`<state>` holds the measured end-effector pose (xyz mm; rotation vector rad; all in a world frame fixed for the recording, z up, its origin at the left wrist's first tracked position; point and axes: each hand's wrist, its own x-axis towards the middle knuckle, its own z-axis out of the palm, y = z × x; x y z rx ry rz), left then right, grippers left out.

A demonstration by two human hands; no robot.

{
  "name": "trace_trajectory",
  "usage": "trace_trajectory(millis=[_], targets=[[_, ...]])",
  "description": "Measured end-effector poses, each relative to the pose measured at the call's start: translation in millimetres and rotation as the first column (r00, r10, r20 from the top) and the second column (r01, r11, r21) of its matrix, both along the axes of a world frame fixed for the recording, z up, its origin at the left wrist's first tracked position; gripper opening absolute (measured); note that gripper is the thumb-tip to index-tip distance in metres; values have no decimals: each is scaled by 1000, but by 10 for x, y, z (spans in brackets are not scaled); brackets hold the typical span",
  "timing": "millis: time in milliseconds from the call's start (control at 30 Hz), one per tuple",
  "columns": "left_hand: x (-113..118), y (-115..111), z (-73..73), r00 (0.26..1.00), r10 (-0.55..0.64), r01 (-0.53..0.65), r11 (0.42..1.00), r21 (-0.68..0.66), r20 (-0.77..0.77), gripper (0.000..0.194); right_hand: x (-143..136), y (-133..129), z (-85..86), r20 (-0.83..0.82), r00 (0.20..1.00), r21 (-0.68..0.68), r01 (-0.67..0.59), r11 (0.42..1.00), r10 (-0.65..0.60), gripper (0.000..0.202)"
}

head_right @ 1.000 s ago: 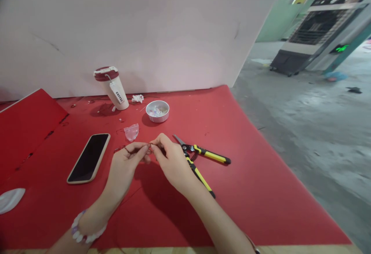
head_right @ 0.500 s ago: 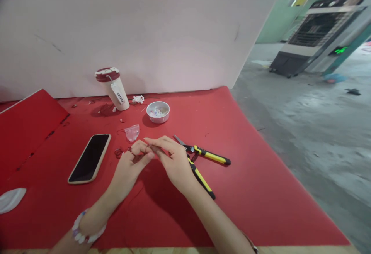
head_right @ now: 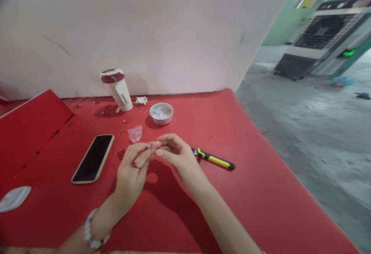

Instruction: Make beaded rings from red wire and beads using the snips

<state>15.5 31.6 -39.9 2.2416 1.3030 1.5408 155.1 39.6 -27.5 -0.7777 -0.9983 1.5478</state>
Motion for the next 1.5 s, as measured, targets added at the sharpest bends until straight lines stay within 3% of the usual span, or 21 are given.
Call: trace_trajectory(millis=[133, 300, 667, 867, 1000, 1133, 1233, 1500], targets=[[-20, 28, -22, 977, -76, 106, 984, 144, -198, 36, 29, 14, 4, -145, 983, -50, -118, 992, 110, 19], [-62, 7, 8, 917, -104, 159, 981, 114, -385, 42, 27, 24, -38, -268, 948, -81, -197, 977, 169, 20], [-65, -8, 60, 915, -261, 290, 955, 54, -308, 46, 57, 46, -102, -288, 928, -93, -271, 958, 234, 23], [-86, 0, 47, 879, -173, 235, 968, 89, -444, 39, 106, 50, -58, -254, 930, -134, -308, 942, 268, 20], [-89, 29, -2, 853, -133, 204, 975, 89, -505, 46, 107, 51, -34, -161, 953, -168, -284, 944, 258, 18], [-75, 35, -14, 846, -132, 167, 986, 22, -516, 51, 104, 55, -44, -69, 970, -178, -241, 954, 232, 14], [-61, 20, -11, 856, -149, 137, 989, -61, -495, 52, 97, 53, -57, -50, 978, -204, -210, 956, 204, 22], [-57, 19, -32, 846, -186, 129, 981, -147, -499, 55, 4, 27, -98, -59, 969, -220, -249, 943, 242, 14]])
